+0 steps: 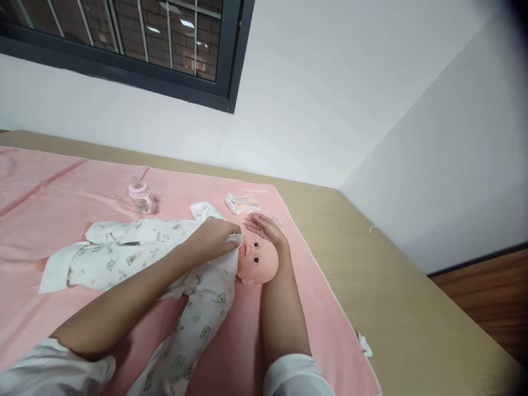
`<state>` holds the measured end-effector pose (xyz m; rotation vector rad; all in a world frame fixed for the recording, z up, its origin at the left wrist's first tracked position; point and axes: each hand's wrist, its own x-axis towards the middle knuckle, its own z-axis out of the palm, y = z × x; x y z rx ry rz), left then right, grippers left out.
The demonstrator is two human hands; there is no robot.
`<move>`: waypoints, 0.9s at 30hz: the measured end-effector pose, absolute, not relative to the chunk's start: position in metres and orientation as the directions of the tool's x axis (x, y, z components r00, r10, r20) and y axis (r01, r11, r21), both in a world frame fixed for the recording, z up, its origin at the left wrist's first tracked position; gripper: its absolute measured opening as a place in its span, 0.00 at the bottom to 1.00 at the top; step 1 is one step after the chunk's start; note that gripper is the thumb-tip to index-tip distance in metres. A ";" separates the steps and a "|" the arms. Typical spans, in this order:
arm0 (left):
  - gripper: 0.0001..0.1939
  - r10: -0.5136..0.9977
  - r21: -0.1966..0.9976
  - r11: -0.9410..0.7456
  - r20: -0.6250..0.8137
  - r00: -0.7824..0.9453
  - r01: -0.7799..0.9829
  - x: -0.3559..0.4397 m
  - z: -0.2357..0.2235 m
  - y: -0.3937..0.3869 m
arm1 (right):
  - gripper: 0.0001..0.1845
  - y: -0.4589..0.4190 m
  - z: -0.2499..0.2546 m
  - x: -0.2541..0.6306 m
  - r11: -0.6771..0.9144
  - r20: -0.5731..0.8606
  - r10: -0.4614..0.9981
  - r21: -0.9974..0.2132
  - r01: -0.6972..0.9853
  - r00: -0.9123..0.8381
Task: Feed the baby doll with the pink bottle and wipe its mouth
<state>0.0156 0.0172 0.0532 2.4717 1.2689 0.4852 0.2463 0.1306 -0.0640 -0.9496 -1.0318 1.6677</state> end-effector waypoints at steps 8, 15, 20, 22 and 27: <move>0.11 0.802 0.461 -0.589 0.230 0.552 0.664 0.018 0.046 0.019 | 0.11 0.134 -0.068 0.248 -0.230 -0.148 0.949 -0.929 -0.289 -0.279; 0.11 0.818 0.420 -0.572 0.240 0.522 0.704 0.021 0.045 0.022 | 0.09 0.134 -0.066 0.248 -0.247 -0.175 0.947 -0.933 -0.262 -0.268; 0.10 0.836 0.573 -0.527 0.214 0.506 0.628 0.020 0.049 0.014 | 0.09 0.135 -0.062 0.248 -0.271 -0.203 0.943 -0.929 -0.253 -0.265; 0.10 0.827 0.627 -0.520 0.202 0.524 0.580 0.020 0.049 0.011 | 0.09 0.135 -0.062 0.248 -0.269 -0.200 0.941 -0.931 -0.247 -0.272; 0.10 0.812 0.622 -0.533 0.188 0.552 0.573 0.022 0.044 0.011 | 0.09 0.134 -0.062 0.248 -0.261 -0.194 0.944 -0.934 -0.244 -0.267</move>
